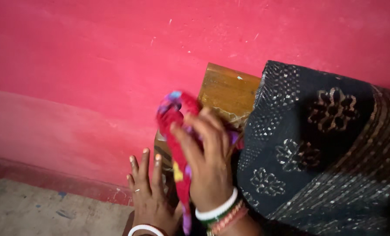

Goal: The person arranges artificial flowers in small pots on a green mat and a nearby table. They then use a colorful cloth to wipe the wooden frame of a bed.

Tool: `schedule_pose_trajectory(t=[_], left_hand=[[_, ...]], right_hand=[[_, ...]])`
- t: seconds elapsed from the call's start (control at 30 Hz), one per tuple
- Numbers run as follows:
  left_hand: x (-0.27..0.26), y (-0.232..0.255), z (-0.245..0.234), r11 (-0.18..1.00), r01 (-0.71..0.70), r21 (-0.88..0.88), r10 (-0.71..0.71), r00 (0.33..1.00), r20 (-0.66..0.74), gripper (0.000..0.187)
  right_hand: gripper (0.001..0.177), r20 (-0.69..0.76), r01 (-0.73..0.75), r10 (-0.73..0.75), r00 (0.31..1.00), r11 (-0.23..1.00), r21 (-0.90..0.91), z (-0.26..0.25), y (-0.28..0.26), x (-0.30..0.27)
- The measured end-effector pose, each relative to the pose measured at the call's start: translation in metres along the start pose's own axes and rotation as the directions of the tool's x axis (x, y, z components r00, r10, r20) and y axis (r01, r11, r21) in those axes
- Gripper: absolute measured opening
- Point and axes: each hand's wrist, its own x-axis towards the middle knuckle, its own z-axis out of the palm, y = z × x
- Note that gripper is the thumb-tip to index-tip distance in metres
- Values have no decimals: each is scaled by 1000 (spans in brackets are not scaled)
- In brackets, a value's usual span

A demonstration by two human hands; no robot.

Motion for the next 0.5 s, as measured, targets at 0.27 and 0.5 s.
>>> schedule_pose_trajectory(t=[0.27,0.5], left_hand=[[-2,-8,16,989,-73,-131,79,996,35,93],[0,-12,11,983,106,-149,-96,993,74,84]], right_hand=[[46,285,31,-15,958,998,-49,27,0,-31],[57,375,-104,3,927,963,249,23,-10,-54]])
